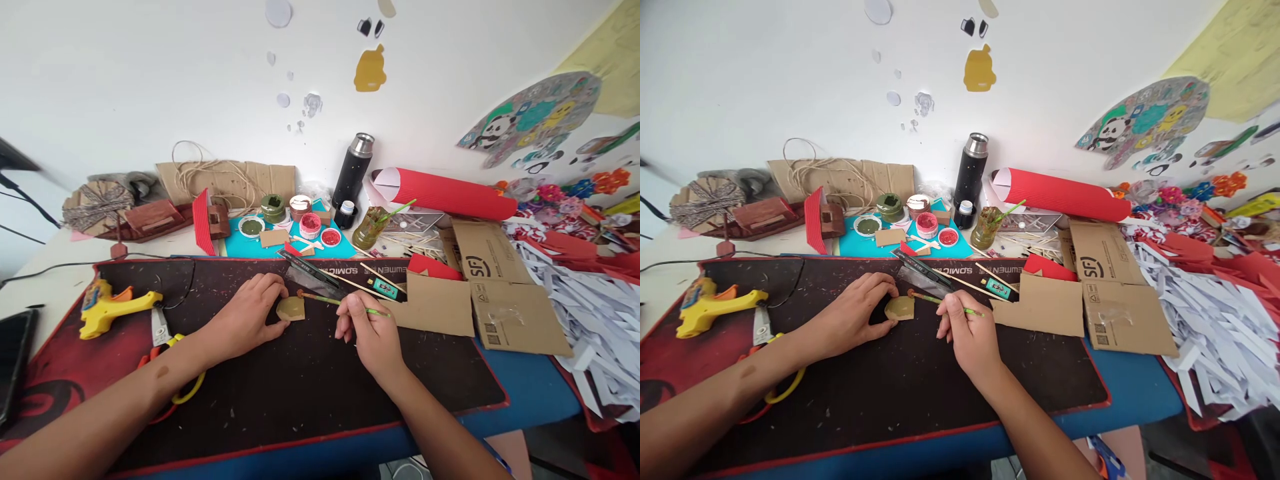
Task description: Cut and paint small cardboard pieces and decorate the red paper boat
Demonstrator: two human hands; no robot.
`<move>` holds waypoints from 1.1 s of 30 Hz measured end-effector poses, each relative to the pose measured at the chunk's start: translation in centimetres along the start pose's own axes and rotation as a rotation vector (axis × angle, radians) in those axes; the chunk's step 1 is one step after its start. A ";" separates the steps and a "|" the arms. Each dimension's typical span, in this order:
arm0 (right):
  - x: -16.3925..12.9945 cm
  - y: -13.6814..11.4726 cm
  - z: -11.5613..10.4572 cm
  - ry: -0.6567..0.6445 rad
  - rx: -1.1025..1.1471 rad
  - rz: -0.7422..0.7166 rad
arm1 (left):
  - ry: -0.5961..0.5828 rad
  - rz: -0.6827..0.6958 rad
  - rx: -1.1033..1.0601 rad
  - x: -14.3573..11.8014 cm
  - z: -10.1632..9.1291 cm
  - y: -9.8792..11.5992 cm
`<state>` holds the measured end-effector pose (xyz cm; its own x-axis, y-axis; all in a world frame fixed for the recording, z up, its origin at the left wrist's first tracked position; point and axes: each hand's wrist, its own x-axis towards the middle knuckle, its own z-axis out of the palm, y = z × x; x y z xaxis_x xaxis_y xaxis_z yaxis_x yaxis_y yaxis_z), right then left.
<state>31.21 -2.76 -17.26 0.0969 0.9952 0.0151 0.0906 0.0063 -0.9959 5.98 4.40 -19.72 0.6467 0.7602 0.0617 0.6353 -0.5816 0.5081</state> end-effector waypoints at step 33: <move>-1.8 0.9 -0.7 -0.042 0.115 0.050 | 0.014 0.000 -0.010 -0.1 0.0 0.0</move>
<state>31.81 -4.61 -18.12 0.0565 0.9977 -0.0362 -0.0281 -0.0346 -0.9990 5.91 4.31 -19.74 0.6402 0.7646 0.0739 0.6314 -0.5786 0.5163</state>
